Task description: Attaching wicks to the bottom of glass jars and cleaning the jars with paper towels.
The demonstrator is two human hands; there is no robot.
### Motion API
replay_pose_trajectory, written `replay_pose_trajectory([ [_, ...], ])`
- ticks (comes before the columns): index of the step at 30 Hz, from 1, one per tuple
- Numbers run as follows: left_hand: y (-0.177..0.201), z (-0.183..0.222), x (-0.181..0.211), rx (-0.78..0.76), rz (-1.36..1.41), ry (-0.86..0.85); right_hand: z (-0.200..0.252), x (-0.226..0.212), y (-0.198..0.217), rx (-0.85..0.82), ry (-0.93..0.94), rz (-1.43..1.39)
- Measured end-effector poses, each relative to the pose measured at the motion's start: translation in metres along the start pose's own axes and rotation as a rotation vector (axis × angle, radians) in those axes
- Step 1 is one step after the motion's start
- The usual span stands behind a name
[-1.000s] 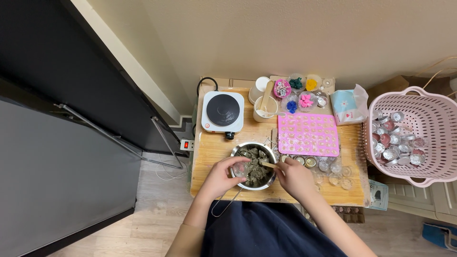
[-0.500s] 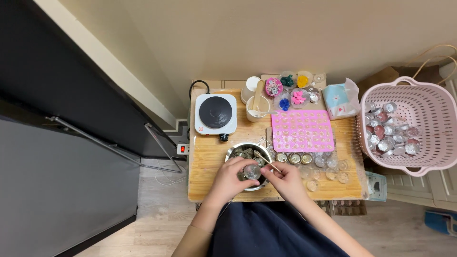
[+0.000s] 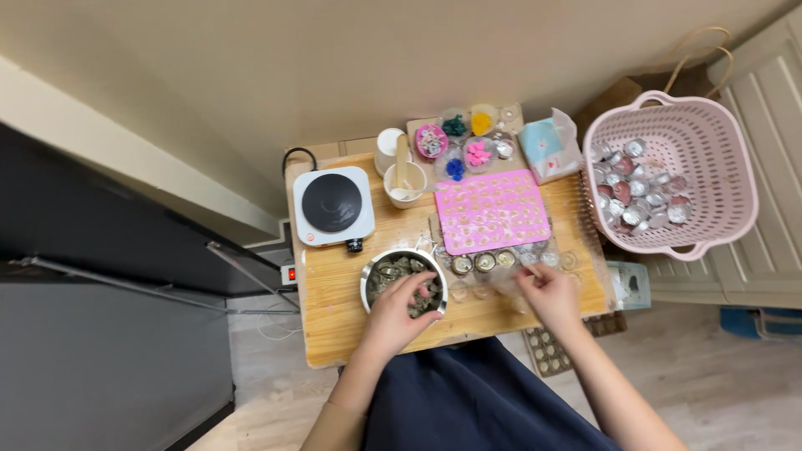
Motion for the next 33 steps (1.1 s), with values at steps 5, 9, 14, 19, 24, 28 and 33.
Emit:
replay_pose_trajectory([
  [5,0.004,-0.004,-0.008,0.005,0.03,0.02,-0.007,0.039,0.044,0.113,-0.107,0.254],
  [9,0.012,-0.008,-0.012,0.042,0.036,0.024,-0.006,0.066,0.047,0.146,-0.121,0.329],
  [14,0.024,-0.01,-0.009,0.085,0.036,0.063,-0.001,0.068,0.034,0.14,-0.132,0.352],
  [19,0.035,0.009,-0.042,0.16,-0.103,0.162,0.0,0.066,0.026,0.099,-0.149,0.381],
  [24,0.045,0.067,-0.097,0.205,-0.369,0.368,0.006,0.048,0.039,0.198,-0.074,0.301],
  [28,0.014,0.101,-0.139,0.205,-0.331,0.162,0.01,0.034,0.038,0.175,-0.098,0.255],
  [33,-0.004,0.105,-0.129,0.078,-0.027,0.606,0.011,0.01,0.025,0.112,-0.008,0.165],
])
Point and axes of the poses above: each hand's wrist, its own z-axis away from the middle knuckle, its own y-axis out of the back of the hand, x = y × z, the point moved 8 cm from there along -z, towards the middle knuckle, and after that the axes turned 5 degrees about x, right-handed, at the moved point
